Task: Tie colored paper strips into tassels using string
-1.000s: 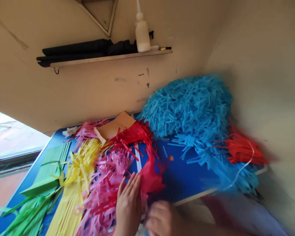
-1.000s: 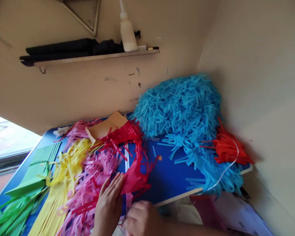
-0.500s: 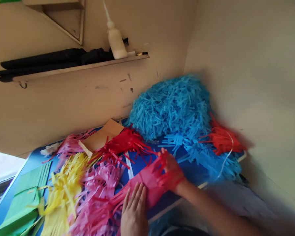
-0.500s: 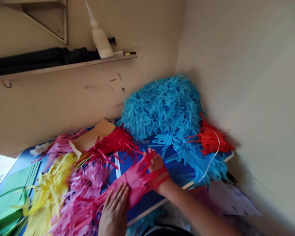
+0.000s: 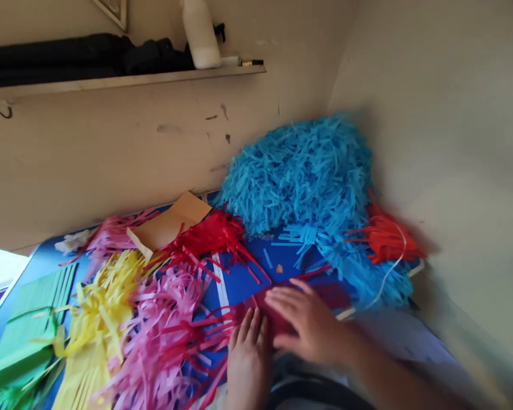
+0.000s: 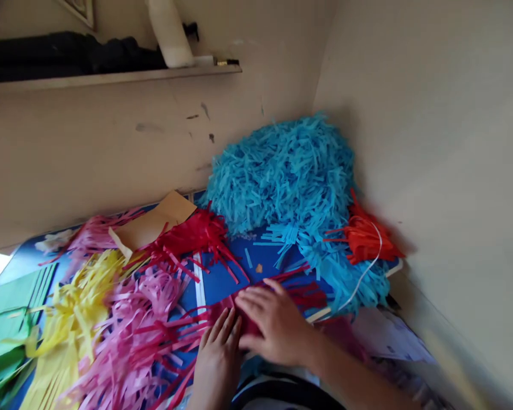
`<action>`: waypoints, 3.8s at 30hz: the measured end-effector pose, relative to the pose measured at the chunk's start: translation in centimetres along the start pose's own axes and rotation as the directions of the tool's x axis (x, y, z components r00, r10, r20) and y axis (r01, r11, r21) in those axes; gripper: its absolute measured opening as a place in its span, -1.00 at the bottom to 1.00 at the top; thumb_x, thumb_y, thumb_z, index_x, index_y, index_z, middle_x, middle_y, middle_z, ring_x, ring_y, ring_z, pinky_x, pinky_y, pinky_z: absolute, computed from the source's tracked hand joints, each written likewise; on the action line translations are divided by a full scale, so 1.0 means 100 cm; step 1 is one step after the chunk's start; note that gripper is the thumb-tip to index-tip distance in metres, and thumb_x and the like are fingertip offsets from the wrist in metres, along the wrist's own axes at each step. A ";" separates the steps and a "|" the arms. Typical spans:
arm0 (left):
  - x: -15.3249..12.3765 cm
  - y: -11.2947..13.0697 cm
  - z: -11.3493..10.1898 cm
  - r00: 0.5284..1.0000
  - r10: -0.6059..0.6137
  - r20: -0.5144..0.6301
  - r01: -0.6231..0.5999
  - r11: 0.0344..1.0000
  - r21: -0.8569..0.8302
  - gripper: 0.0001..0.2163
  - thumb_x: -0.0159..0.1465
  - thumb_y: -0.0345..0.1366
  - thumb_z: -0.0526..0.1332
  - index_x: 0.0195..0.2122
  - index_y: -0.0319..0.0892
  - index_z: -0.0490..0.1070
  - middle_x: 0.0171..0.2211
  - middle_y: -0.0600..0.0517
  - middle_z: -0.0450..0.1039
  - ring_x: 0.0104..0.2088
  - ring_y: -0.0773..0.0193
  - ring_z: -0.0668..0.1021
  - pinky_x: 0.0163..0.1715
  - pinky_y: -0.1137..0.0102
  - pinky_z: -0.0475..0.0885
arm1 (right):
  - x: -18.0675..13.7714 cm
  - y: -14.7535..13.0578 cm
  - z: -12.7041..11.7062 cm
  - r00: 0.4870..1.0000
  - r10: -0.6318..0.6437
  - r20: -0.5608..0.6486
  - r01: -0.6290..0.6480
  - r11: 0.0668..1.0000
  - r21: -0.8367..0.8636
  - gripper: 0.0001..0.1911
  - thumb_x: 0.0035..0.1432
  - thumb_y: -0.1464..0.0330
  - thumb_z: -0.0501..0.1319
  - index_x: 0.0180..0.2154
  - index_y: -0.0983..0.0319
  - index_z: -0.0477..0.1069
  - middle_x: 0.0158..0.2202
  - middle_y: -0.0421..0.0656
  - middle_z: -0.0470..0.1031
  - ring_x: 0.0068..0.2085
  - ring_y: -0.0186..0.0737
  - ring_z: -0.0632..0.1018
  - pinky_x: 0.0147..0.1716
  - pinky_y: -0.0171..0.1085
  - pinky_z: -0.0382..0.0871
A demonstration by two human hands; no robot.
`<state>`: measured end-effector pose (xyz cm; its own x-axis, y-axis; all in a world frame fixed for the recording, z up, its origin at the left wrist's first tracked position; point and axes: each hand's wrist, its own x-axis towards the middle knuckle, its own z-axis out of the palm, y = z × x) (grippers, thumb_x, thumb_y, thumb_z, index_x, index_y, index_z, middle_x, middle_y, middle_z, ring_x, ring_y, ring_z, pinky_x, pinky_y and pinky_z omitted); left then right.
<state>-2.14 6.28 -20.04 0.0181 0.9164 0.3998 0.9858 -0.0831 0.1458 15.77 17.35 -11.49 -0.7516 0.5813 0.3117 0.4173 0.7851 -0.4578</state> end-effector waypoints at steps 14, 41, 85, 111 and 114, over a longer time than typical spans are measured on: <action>-0.001 -0.049 -0.032 0.966 -0.247 0.077 0.259 0.932 -0.255 -0.79 0.35 -0.15 0.12 -0.25 -0.10 0.51 -0.40 0.07 0.62 -0.38 0.20 0.61 -0.22 0.25 0.32 | 0.005 0.020 0.056 0.959 0.274 0.072 -0.278 0.959 0.054 -0.87 0.19 0.49 0.20 -0.35 0.18 0.47 -0.40 -0.24 0.56 -0.28 -0.26 0.50 -0.18 -0.23 0.11; 0.020 -0.042 -0.026 0.924 -0.341 0.171 0.338 0.940 0.044 -0.75 0.35 -0.22 0.10 -0.39 -0.12 0.52 -0.59 0.06 0.53 -0.52 0.19 0.56 -0.25 0.25 0.23 | 0.017 0.017 0.074 0.940 0.341 -0.004 -0.339 0.932 -0.129 -0.80 0.12 0.37 0.30 -0.54 0.21 0.42 -0.49 -0.19 0.51 -0.34 -0.22 0.44 -0.24 -0.19 0.04; 0.029 -0.064 -0.045 0.951 -0.117 0.285 0.175 0.967 -0.187 -0.75 0.37 -0.24 0.10 -0.36 -0.06 0.55 -0.30 0.01 0.59 -0.20 0.14 0.52 -0.05 0.13 0.23 | 0.038 0.041 0.063 0.964 0.034 0.263 -0.067 0.991 0.119 -0.85 0.27 0.36 0.25 -0.37 0.21 0.52 -0.33 -0.20 0.55 -0.23 -0.28 0.51 -0.15 -0.23 0.11; 0.057 -0.059 -0.039 0.871 -0.260 0.417 0.211 0.964 0.159 -0.70 0.35 -0.12 0.12 -0.42 -0.14 0.52 -0.39 -0.03 0.55 -0.25 0.05 0.51 -0.21 0.18 0.20 | 0.046 0.039 0.075 0.965 0.216 0.148 -0.200 0.973 -0.118 -0.89 0.12 0.40 0.24 -0.46 0.22 0.39 -0.45 -0.23 0.48 -0.37 -0.28 0.45 -0.29 -0.24 0.03; 0.052 -0.062 -0.039 0.956 -0.115 0.269 0.091 0.991 0.098 -0.86 0.31 -0.25 0.20 -0.18 -0.10 0.52 -0.20 -0.04 0.56 -0.15 0.06 0.49 -0.09 0.15 0.21 | 0.046 0.040 0.059 0.946 0.325 0.000 -0.319 0.927 -0.198 -0.94 0.08 0.45 0.24 -0.33 0.22 0.43 -0.32 -0.15 0.53 -0.26 -0.17 0.46 -0.24 -0.21 0.05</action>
<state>-8.77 10.07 -15.32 -0.0508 0.9912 0.1219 0.9950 0.0397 0.0920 10.97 21.91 -16.86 -0.5749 0.8051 0.1459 0.7275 0.5846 -0.3593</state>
